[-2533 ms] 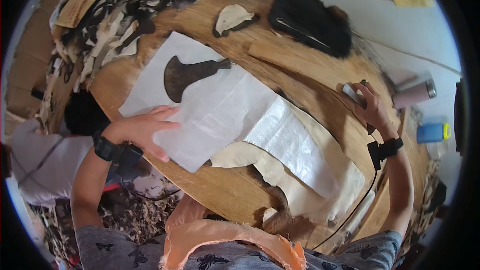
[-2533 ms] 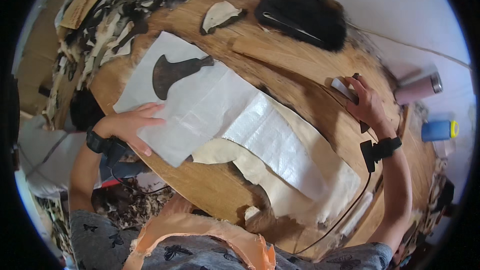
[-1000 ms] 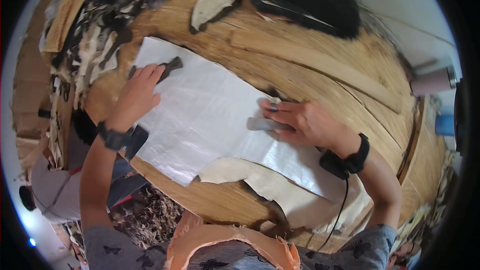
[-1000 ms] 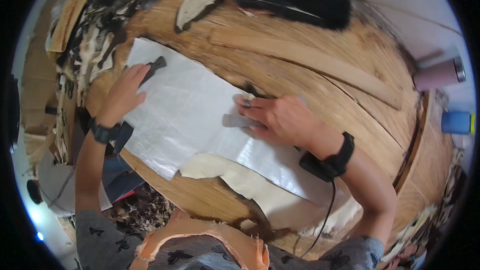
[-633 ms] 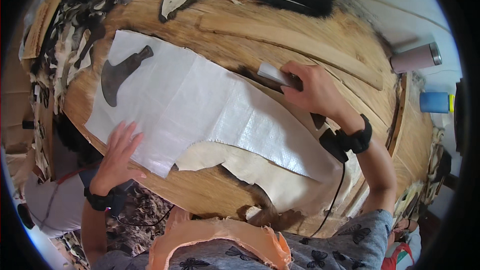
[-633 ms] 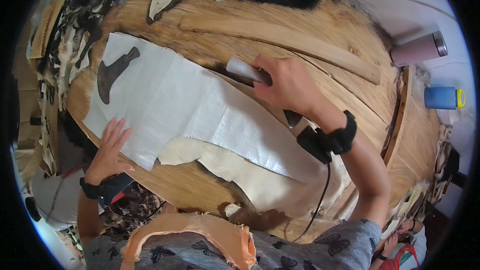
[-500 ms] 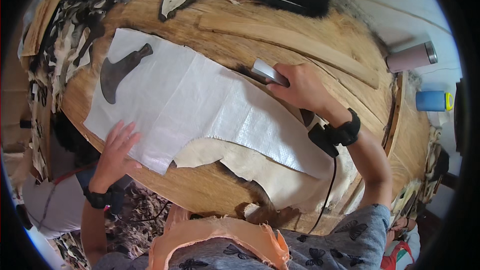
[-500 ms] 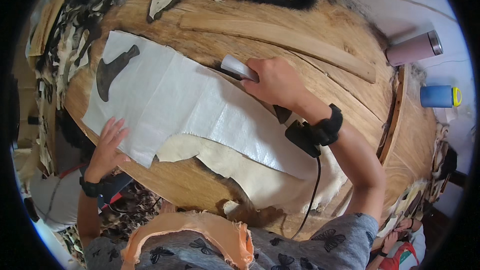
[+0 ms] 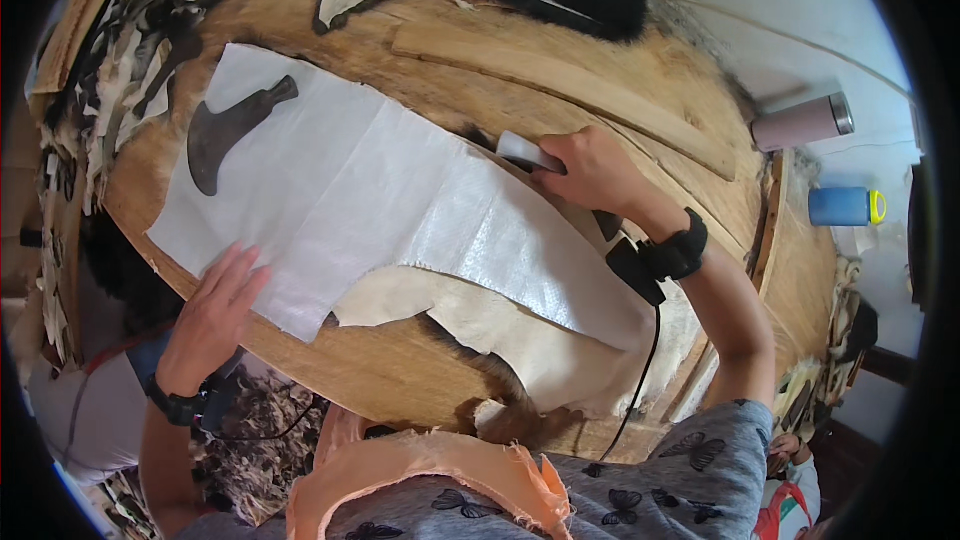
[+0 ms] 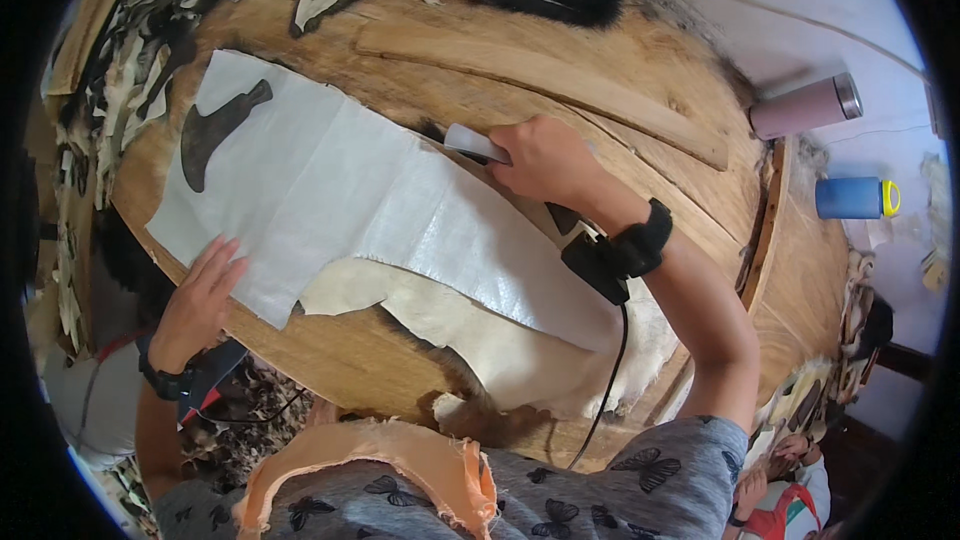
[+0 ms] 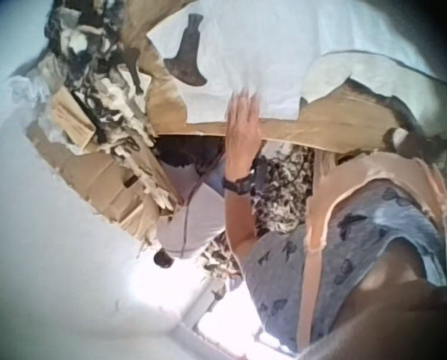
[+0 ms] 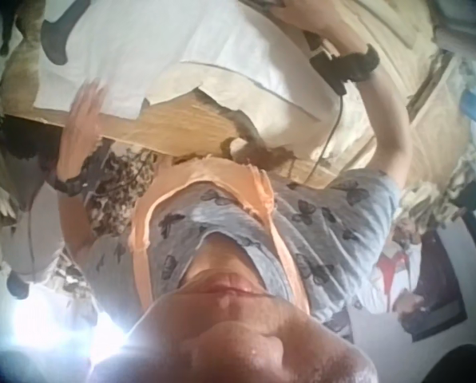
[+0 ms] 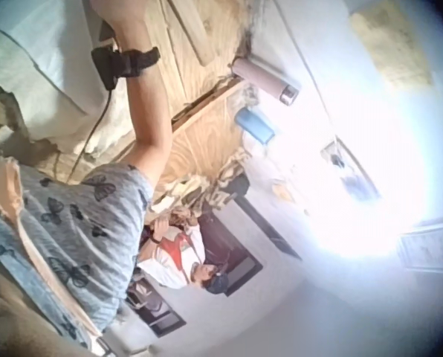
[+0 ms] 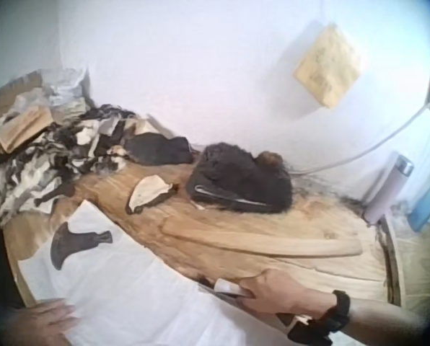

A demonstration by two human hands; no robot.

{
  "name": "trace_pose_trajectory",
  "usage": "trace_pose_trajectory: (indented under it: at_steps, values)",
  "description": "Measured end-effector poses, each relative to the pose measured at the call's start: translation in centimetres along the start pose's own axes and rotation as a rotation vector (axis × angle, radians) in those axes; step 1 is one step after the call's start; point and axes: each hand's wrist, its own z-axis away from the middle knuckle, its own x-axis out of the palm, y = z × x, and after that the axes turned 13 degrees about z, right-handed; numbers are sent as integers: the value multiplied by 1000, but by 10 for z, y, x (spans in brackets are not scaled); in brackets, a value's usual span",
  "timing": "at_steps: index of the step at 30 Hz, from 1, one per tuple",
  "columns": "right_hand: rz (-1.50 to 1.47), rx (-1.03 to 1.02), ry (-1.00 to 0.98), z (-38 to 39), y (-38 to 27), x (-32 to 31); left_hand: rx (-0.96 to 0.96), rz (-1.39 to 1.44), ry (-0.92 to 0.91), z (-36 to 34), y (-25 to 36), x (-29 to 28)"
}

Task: Cutting leather pieces using a template and a hand tool, and then sewing the pieces together.

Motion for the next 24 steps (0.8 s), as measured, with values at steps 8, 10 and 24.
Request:
trace_pose_trajectory:
  at_steps: [8,10,24]
  values:
    - [48,-57,-101,-8,7,-2,3,-115,-17,-4,8,3]
    - [46,-54,-83,-8,9,-2,17,-110,-40,-6,9,1]
    - [62,-58,48,9,4,12,23,-264,62,13,-10,24]
